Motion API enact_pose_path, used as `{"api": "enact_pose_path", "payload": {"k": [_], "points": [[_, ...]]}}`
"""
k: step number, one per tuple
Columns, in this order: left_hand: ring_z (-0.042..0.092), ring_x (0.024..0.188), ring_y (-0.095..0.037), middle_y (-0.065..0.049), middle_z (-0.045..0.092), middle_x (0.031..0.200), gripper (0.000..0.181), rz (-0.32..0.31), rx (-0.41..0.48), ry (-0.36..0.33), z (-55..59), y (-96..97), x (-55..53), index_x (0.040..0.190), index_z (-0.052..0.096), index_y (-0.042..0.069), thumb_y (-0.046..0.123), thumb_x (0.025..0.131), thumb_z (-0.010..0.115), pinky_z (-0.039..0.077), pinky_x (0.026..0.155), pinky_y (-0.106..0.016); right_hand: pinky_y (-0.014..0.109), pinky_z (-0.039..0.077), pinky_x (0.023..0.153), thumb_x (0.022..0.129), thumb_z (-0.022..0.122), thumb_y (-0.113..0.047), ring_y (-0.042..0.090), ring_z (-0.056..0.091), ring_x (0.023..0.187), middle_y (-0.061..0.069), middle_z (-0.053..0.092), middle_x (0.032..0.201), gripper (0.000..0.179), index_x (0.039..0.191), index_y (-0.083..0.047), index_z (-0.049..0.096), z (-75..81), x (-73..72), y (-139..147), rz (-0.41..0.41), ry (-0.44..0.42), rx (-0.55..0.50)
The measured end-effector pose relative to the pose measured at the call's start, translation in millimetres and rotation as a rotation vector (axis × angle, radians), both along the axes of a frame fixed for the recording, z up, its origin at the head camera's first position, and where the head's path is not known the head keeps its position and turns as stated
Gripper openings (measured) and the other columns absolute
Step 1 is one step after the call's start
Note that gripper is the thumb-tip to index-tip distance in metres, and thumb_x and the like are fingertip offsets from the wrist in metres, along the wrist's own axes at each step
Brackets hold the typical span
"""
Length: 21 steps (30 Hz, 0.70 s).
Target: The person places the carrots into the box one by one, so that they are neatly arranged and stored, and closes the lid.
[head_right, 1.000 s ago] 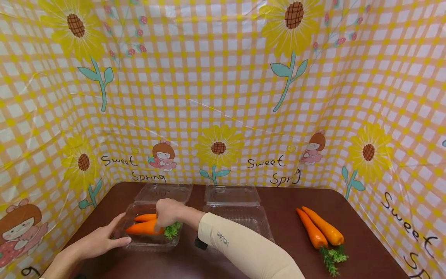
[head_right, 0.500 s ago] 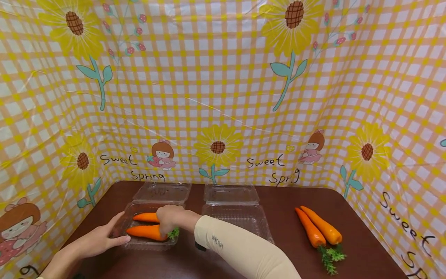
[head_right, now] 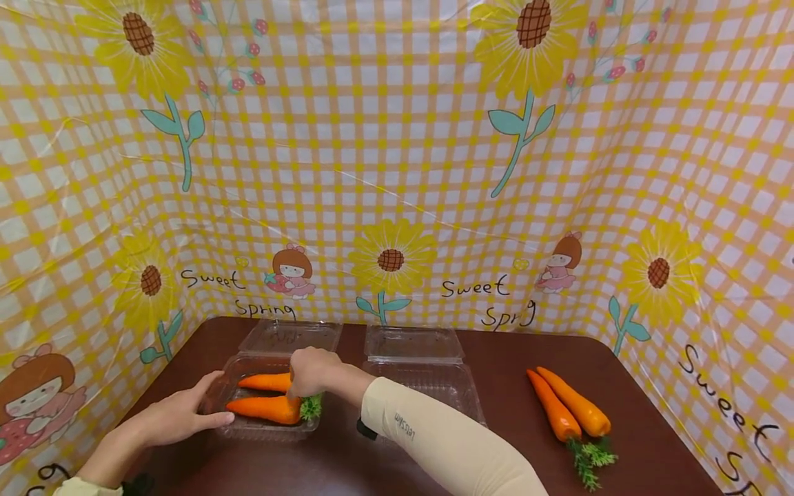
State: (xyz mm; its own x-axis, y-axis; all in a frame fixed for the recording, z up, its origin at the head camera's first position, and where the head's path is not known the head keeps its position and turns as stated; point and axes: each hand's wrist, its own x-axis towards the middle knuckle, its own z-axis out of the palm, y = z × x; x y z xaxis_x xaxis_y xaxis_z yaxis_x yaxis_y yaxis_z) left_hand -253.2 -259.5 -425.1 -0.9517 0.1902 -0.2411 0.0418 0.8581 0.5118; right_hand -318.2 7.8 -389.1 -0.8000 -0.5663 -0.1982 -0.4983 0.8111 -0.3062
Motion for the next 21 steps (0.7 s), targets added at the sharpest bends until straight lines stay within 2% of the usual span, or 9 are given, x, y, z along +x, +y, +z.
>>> {"api": "enact_pose_path", "payload": {"k": [2, 7, 10, 12, 15, 21], "points": [[0.062, 0.115, -0.04, -0.022, 0.06, 0.135, 0.098, -0.002, -0.003, 0.034, 3.1, 0.1, -3.3, 0.157, 0.027, 0.002, 0.063, 0.09, 0.065, 0.052, 0.08, -0.058, 0.031, 0.053, 0.063, 0.091, 0.076, -0.035, 0.013, 0.066, 0.078, -0.004, 0.072, 0.103, 0.025, 0.107, -0.016, 0.077, 3.5, -5.0, 5, -0.032, 0.011, -0.025], [0.057, 0.122, -0.043, -0.023, 0.057, 0.136, 0.088, -0.001, 0.027, 0.119, 8.0, -2.3, -17.1, 0.149, 0.039, -0.003, 0.059, 0.092, 0.064, 0.05, 0.088, -0.059, 0.03, 0.043, 0.051, 0.095, 0.071, -0.034, 0.015, 0.059, 0.06, -0.004, 0.067, 0.081, 0.019, 0.099, -0.017, 0.077, 8.1, -20.3, 17, -0.144, 0.02, -0.085], [0.053, 0.125, -0.047, -0.028, 0.054, 0.138, 0.086, 0.009, 0.066, 0.132, 10.3, -4.2, -28.1, 0.15, 0.039, -0.005, 0.057, 0.095, 0.062, 0.049, 0.091, -0.059, 0.029, 0.033, 0.046, 0.096, 0.069, -0.034, 0.013, 0.044, 0.047, -0.005, 0.052, 0.06, 0.026, 0.079, -0.014, 0.072, 9.5, -28.5, 21, -0.219, 0.041, -0.091], [0.053, 0.124, -0.048, -0.031, 0.052, 0.139, 0.085, 0.019, 0.081, 0.128, 12.4, -4.3, -36.3, 0.15, 0.038, -0.007, 0.056, 0.096, 0.061, 0.049, 0.092, -0.059, 0.029, 0.031, 0.045, 0.097, 0.068, -0.034, 0.013, 0.037, 0.044, -0.004, 0.042, 0.054, 0.035, 0.069, -0.014, 0.064, 10.2, -34.0, 22, -0.274, 0.06, -0.068], [0.054, 0.122, -0.049, -0.033, 0.051, 0.139, 0.085, 0.039, 0.093, 0.11, 15.1, -2.6, -48.6, 0.15, 0.037, -0.009, 0.055, 0.097, 0.059, 0.049, 0.092, -0.059, 0.031, 0.03, 0.046, 0.097, 0.066, -0.036, 0.015, 0.033, 0.044, -0.002, 0.036, 0.053, 0.042, 0.063, -0.015, 0.054, 8.4, -42.9, 23, -0.341, 0.09, -0.019], [0.049, 0.128, -0.052, -0.036, 0.044, 0.146, 0.085, 0.069, 0.099, 0.076, 15.8, 0.2, -69.5, 0.149, 0.036, -0.012, 0.055, 0.1, 0.054, 0.047, 0.097, -0.06, 0.034, 0.034, 0.05, 0.096, 0.067, -0.035, 0.018, 0.04, 0.052, 0.002, 0.044, 0.064, 0.034, 0.072, -0.014, 0.057, 4.8, -53.1, 28, -0.39, 0.064, 0.005]]}}
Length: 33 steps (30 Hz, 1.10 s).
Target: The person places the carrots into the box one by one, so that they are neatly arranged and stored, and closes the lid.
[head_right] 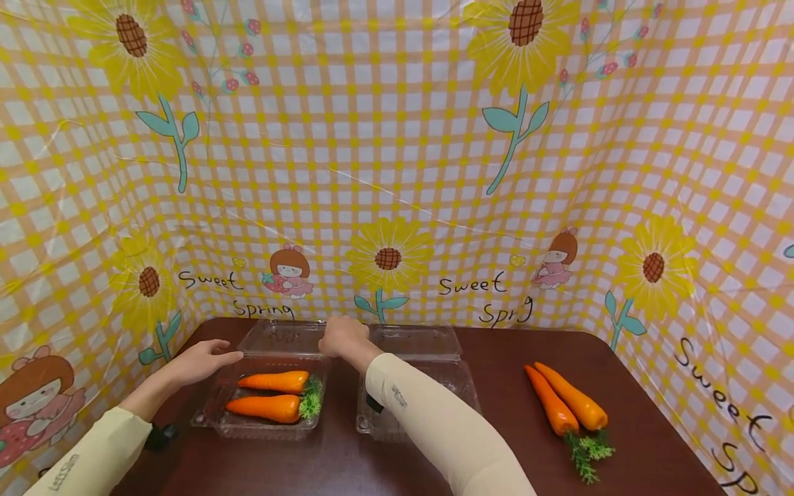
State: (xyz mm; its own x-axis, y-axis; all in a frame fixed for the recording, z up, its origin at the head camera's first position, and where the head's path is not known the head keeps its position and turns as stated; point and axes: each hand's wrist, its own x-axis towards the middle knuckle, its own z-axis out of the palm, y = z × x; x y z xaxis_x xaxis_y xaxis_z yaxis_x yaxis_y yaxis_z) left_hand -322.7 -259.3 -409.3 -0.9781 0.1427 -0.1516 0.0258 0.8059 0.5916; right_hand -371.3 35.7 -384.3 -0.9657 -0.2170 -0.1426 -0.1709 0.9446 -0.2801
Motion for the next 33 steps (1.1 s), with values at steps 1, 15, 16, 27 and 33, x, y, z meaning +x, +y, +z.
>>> {"api": "enact_pose_path", "payload": {"k": [1, 15, 16, 27, 33], "points": [[0.048, 0.129, -0.052, -0.036, 0.042, 0.147, 0.084, 0.0, 0.002, -0.005, -0.2, -0.2, -3.4, 0.148, 0.036, -0.013, 0.054, 0.1, 0.053, 0.046, 0.097, -0.06, 0.034, 0.034, 0.05, 0.096, 0.067, -0.036, 0.019, 0.041, 0.053, 0.002, 0.045, 0.065, 0.033, 0.073, -0.014, 0.058, -0.3, -1.0, 0, -0.001, -0.003, 0.003], [0.059, 0.118, -0.043, -0.026, 0.062, 0.127, 0.06, 0.025, 0.101, -0.093, -18.4, 3.6, -29.3, 0.142, 0.047, -0.012, 0.035, 0.105, 0.052, 0.056, 0.084, -0.05, 0.034, 0.035, 0.056, 0.099, 0.063, -0.037, 0.017, 0.041, 0.055, 0.001, 0.044, 0.067, 0.032, 0.078, -0.013, 0.062, -10.2, -10.0, -4, 0.036, -0.079, 0.045], [0.059, 0.118, -0.043, -0.026, 0.062, 0.126, 0.059, 0.031, 0.109, -0.096, -19.6, 3.5, -29.7, 0.141, 0.048, -0.011, 0.035, 0.105, 0.052, 0.056, 0.084, -0.051, 0.034, 0.035, 0.056, 0.099, 0.063, -0.037, 0.017, 0.041, 0.055, 0.001, 0.045, 0.067, 0.032, 0.078, -0.013, 0.062, -10.8, -10.3, -3, 0.042, -0.083, 0.042], [0.057, 0.119, -0.041, -0.02, 0.064, 0.119, 0.044, 0.041, 0.15, -0.048, -26.8, 3.4, -34.4, 0.137, 0.054, -0.009, 0.024, 0.108, 0.045, 0.055, 0.081, -0.047, 0.034, 0.031, 0.053, 0.099, 0.063, -0.03, 0.016, 0.03, 0.049, 0.0, 0.033, 0.056, 0.044, 0.061, -0.013, 0.049, -13.0, -14.0, -5, 0.012, -0.141, -0.003], [0.061, 0.11, -0.035, -0.021, 0.065, 0.118, 0.04, 0.063, 0.175, -0.047, -25.5, 3.0, -32.5, 0.132, 0.057, -0.01, 0.02, 0.107, 0.047, 0.055, 0.077, -0.045, 0.034, 0.028, 0.051, 0.098, 0.064, -0.025, 0.017, 0.028, 0.049, 0.001, 0.033, 0.057, 0.042, 0.061, -0.013, 0.048, -13.4, -13.4, -7, 0.003, -0.15, -0.045]]}}
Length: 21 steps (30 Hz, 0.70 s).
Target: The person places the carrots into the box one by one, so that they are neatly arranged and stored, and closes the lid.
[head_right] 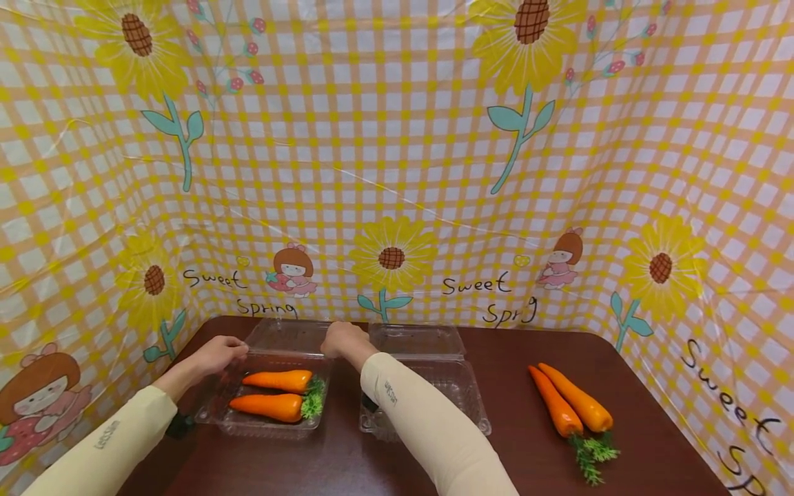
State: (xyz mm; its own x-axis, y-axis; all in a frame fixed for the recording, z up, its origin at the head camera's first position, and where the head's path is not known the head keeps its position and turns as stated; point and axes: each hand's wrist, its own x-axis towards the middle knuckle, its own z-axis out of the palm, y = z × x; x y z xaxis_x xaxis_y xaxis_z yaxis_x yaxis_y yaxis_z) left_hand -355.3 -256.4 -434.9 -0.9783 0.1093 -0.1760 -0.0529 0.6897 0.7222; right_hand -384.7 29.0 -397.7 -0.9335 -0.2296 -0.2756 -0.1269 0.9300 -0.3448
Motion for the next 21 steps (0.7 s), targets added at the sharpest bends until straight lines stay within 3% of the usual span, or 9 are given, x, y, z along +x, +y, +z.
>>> {"api": "enact_pose_path", "payload": {"k": [8, 14, 21], "points": [[0.058, 0.097, -0.026, -0.017, 0.062, 0.109, 0.031, 0.036, 0.072, -0.005, 4.5, 3.4, 4.2, 0.122, 0.058, -0.008, 0.016, 0.105, 0.049, 0.053, 0.074, -0.041, 0.031, 0.023, 0.048, 0.098, 0.061, -0.02, 0.014, 0.02, 0.047, -0.001, 0.028, 0.056, 0.043, 0.06, -0.014, 0.042, 0.4, 0.8, 5, -0.03, 0.002, -0.066], [0.06, 0.096, -0.029, -0.019, 0.062, 0.107, 0.02, 0.076, 0.117, 0.029, 4.2, 2.3, 4.1, 0.111, 0.058, -0.005, 0.013, 0.103, 0.054, 0.053, 0.073, -0.039, 0.031, 0.027, 0.046, 0.094, 0.06, -0.007, 0.015, 0.027, 0.045, 0.001, 0.032, 0.054, 0.04, 0.059, -0.012, 0.041, 1.2, 1.0, 8, -0.047, 0.016, -0.19], [0.064, 0.099, -0.027, -0.018, 0.066, 0.112, 0.017, 0.106, 0.14, 0.092, -0.9, -0.5, 0.6, 0.109, 0.061, -0.001, 0.014, 0.101, 0.059, 0.055, 0.073, -0.038, 0.033, 0.034, 0.046, 0.094, 0.065, -0.012, 0.017, 0.036, 0.047, 0.003, 0.041, 0.058, 0.022, 0.077, -0.007, 0.053, 6.1, 3.7, 13, -0.124, -0.017, -0.3]]}}
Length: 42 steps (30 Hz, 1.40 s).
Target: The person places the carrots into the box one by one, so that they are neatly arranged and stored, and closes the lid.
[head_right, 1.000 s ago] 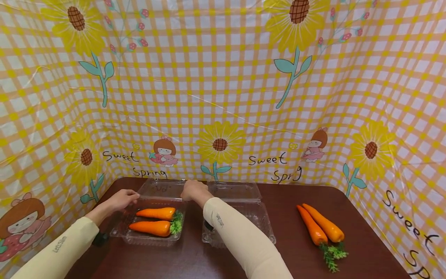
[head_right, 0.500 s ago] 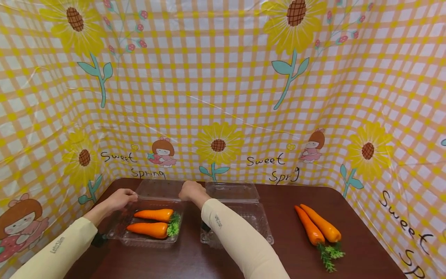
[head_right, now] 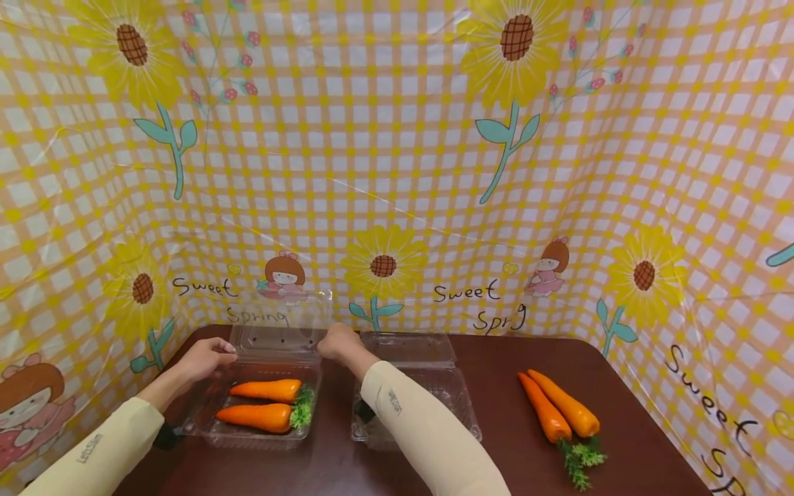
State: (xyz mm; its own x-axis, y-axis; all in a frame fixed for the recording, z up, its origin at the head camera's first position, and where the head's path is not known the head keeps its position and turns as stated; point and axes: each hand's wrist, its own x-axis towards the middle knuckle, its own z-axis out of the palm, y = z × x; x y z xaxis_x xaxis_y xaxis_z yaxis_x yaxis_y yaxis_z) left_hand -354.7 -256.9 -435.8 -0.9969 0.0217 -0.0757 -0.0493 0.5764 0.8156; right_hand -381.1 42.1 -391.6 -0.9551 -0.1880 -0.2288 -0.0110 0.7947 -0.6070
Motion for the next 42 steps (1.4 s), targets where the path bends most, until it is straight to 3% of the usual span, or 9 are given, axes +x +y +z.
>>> {"api": "enact_pose_path", "payload": {"k": [4, 8, 14, 22, 31, 34, 37, 40, 42], "points": [[0.063, 0.093, -0.025, -0.015, 0.065, 0.108, 0.014, 0.019, -0.002, 0.04, 2.1, -1.6, 0.8, 0.105, 0.061, 0.0, 0.013, 0.1, 0.062, 0.055, 0.073, -0.038, 0.033, 0.035, 0.046, 0.093, 0.067, -0.013, 0.017, 0.037, 0.046, 0.001, 0.038, 0.056, 0.029, 0.069, -0.009, 0.051, 4.6, 3.4, 0, -0.001, 0.031, -0.039], [0.061, 0.088, -0.024, -0.015, 0.067, 0.107, 0.012, 0.041, -0.018, 0.064, 1.6, -5.9, 4.2, 0.102, 0.062, 0.001, 0.012, 0.098, 0.064, 0.053, 0.071, -0.036, 0.031, 0.029, 0.045, 0.092, 0.06, -0.006, 0.014, 0.027, 0.043, -0.003, 0.026, 0.05, 0.045, 0.054, -0.016, 0.037, 5.2, 4.9, -3, 0.013, 0.08, -0.043], [0.059, 0.083, -0.023, -0.013, 0.068, 0.104, 0.01, 0.069, -0.034, 0.094, -0.8, -6.8, 6.7, 0.099, 0.063, 0.001, 0.01, 0.096, 0.066, 0.049, 0.067, -0.033, 0.03, 0.022, 0.046, 0.091, 0.055, -0.002, 0.012, 0.018, 0.044, -0.004, 0.022, 0.049, 0.048, 0.051, -0.017, 0.032, 6.7, 8.4, -3, 0.019, 0.145, -0.064], [0.061, 0.092, -0.029, -0.017, 0.066, 0.11, 0.01, 0.123, -0.074, 0.139, 6.8, -6.9, 6.0, 0.102, 0.064, 0.003, 0.011, 0.097, 0.064, 0.046, 0.07, -0.035, 0.03, 0.021, 0.047, 0.094, 0.06, -0.007, 0.012, 0.016, 0.045, -0.005, 0.021, 0.049, 0.05, 0.054, -0.018, 0.033, 10.3, 12.1, 0, 0.043, 0.173, -0.089], [0.059, 0.113, -0.038, -0.022, 0.062, 0.125, 0.019, 0.141, 0.004, 0.191, 21.1, -4.4, 7.5, 0.115, 0.062, 0.002, 0.016, 0.104, 0.056, 0.049, 0.084, -0.043, 0.029, 0.024, 0.045, 0.097, 0.063, -0.012, 0.013, 0.021, 0.042, -0.004, 0.024, 0.047, 0.053, 0.052, -0.017, 0.036, 22.0, 22.2, 0, 0.062, 0.219, -0.123], [0.058, 0.114, -0.037, -0.021, 0.061, 0.124, 0.023, 0.154, 0.019, 0.237, 25.7, -4.0, 9.8, 0.118, 0.061, 0.001, 0.019, 0.104, 0.055, 0.049, 0.087, -0.046, 0.029, 0.028, 0.047, 0.098, 0.064, -0.015, 0.012, 0.028, 0.043, -0.002, 0.038, 0.054, 0.042, 0.059, -0.013, 0.048, 26.2, 26.5, 1, 0.06, 0.224, -0.137], [0.058, 0.115, -0.035, -0.02, 0.061, 0.126, 0.027, 0.158, 0.02, 0.261, 30.2, -3.6, 13.0, 0.121, 0.061, 0.001, 0.023, 0.105, 0.055, 0.049, 0.089, -0.044, 0.028, 0.035, 0.05, 0.099, 0.064, -0.018, 0.012, 0.04, 0.047, 0.004, 0.063, 0.075, 0.017, 0.087, -0.006, 0.07, 29.9, 30.9, 3, 0.054, 0.227, -0.148], [0.059, 0.113, -0.033, -0.02, 0.061, 0.127, 0.031, 0.154, 0.027, 0.275, 35.1, -3.4, 17.4, 0.124, 0.062, 0.001, 0.024, 0.106, 0.054, 0.051, 0.087, -0.04, 0.029, 0.042, 0.054, 0.098, 0.066, -0.019, 0.014, 0.053, 0.055, 0.011, 0.072, 0.104, 0.025, 0.118, -0.005, 0.072, 32.1, 34.6, 5, 0.05, 0.241, -0.153], [0.06, 0.111, -0.033, -0.02, 0.061, 0.127, 0.032, 0.15, 0.033, 0.28, 39.2, -3.3, 21.1, 0.126, 0.062, 0.002, 0.025, 0.106, 0.053, 0.052, 0.084, -0.037, 0.031, 0.046, 0.058, 0.098, 0.066, -0.02, 0.015, 0.059, 0.062, 0.013, 0.073, 0.107, 0.027, 0.119, -0.005, 0.072, 33.0, 36.0, 6, 0.058, 0.252, -0.143]]}}
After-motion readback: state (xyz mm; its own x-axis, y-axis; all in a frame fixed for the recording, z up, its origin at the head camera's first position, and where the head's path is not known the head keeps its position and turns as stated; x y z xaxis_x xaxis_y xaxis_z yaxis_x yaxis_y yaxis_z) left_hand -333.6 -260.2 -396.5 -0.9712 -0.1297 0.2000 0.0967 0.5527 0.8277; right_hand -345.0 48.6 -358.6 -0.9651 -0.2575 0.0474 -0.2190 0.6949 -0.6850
